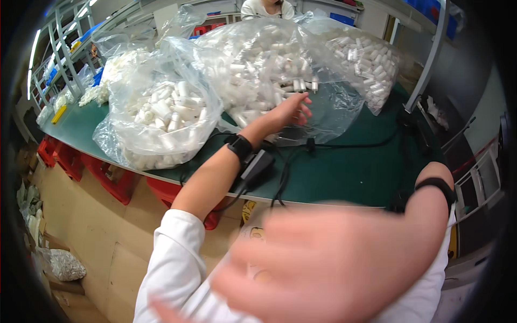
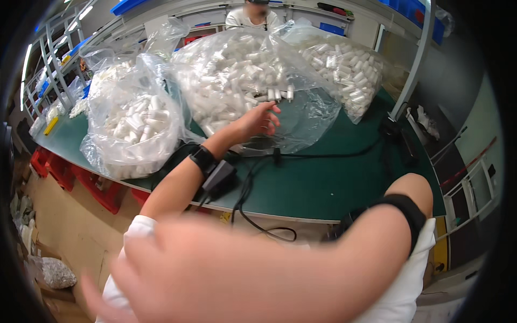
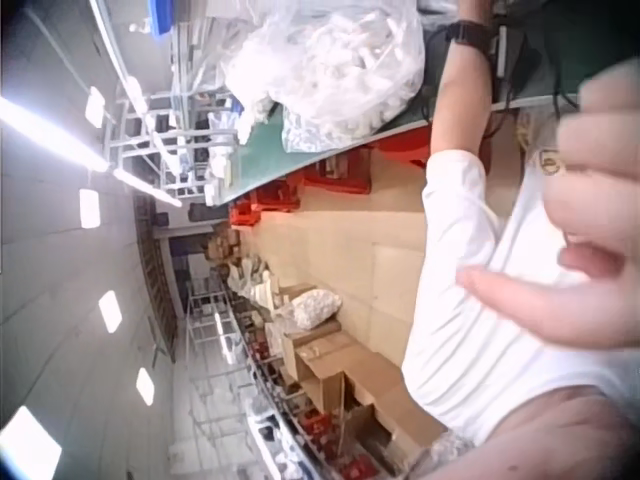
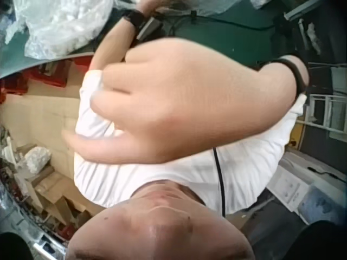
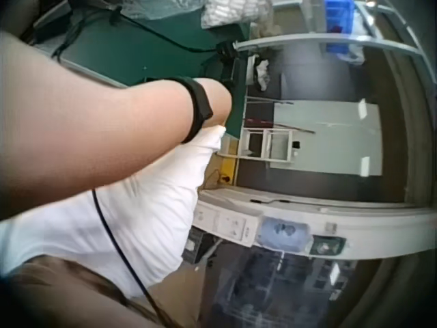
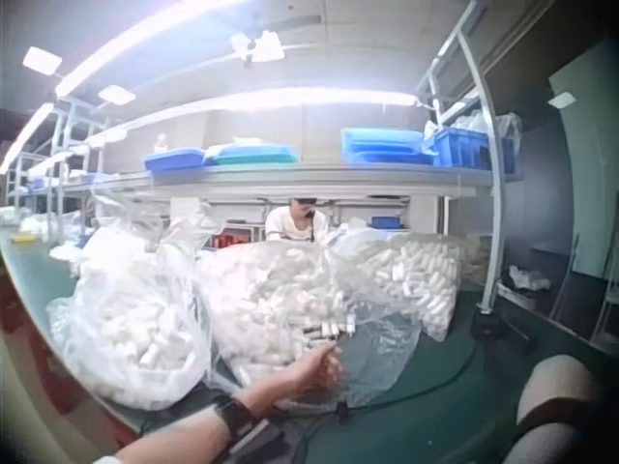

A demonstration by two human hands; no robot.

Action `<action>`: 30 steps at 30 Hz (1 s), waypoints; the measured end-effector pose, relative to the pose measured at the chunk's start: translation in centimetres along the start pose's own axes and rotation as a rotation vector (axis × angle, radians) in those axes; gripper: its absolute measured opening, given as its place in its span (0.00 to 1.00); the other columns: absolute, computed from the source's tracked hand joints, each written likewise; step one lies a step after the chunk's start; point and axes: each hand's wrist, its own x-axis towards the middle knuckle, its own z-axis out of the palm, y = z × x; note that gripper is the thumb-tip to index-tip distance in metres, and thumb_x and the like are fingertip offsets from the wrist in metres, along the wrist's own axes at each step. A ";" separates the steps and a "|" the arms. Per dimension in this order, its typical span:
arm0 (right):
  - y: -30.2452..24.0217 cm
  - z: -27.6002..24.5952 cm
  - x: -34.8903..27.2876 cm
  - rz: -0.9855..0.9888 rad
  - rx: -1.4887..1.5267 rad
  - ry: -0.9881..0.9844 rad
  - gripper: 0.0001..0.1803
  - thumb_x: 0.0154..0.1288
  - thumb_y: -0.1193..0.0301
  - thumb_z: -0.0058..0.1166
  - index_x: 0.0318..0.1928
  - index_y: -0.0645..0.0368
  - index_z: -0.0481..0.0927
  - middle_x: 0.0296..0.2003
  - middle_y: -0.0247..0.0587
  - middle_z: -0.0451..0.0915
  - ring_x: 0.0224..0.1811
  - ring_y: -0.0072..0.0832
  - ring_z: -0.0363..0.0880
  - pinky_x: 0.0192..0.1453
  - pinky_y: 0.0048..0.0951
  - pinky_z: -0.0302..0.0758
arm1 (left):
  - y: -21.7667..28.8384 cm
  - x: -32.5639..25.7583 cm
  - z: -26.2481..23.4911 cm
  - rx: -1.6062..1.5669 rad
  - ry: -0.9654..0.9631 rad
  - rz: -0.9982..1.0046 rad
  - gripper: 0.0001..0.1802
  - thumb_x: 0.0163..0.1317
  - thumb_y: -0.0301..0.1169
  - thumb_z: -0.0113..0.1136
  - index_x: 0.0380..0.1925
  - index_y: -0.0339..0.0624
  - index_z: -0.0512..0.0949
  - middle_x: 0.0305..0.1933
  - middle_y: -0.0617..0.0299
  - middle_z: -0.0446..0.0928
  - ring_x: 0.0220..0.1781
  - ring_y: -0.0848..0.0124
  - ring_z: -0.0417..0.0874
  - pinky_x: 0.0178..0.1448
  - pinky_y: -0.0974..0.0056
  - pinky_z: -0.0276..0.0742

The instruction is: The person sits at a green workbench and repeatedly picks up small white cylindrical objects from large plastic bags. They hold two pieces at a time, align them, and press them together to form a connected unit. The person handles the items one by one, inspecting the fit before placing the assembled pair back into the bag or onto the table.

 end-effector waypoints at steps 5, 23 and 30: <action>-4.6 -1.9 -2.8 0.042 0.074 0.043 0.30 0.38 0.48 0.61 0.44 0.45 0.76 0.18 0.26 0.65 0.18 0.20 0.60 0.29 0.50 0.66 | 0.3 -0.9 -0.9 0.064 0.016 0.077 0.15 0.65 0.42 0.42 0.36 0.43 0.71 0.27 0.66 0.73 0.28 0.74 0.72 0.36 0.68 0.69; -5.2 -4.5 -3.5 0.158 -0.200 0.114 0.19 0.49 0.55 0.58 0.42 0.46 0.81 0.17 0.31 0.69 0.16 0.23 0.65 0.20 0.24 0.64 | 0.5 -1.0 0.0 0.136 -0.004 0.085 0.09 0.63 0.31 0.44 0.36 0.39 0.72 0.27 0.65 0.69 0.27 0.78 0.71 0.34 0.72 0.70; 11.4 2.8 -8.4 0.543 -0.156 -0.177 0.08 0.49 0.71 0.50 0.31 0.60 0.74 0.20 0.46 0.73 0.26 0.45 0.75 0.30 0.44 0.72 | -0.5 -0.6 -0.9 0.050 0.008 0.134 0.09 0.62 0.28 0.42 0.36 0.37 0.72 0.27 0.63 0.70 0.29 0.75 0.72 0.36 0.70 0.71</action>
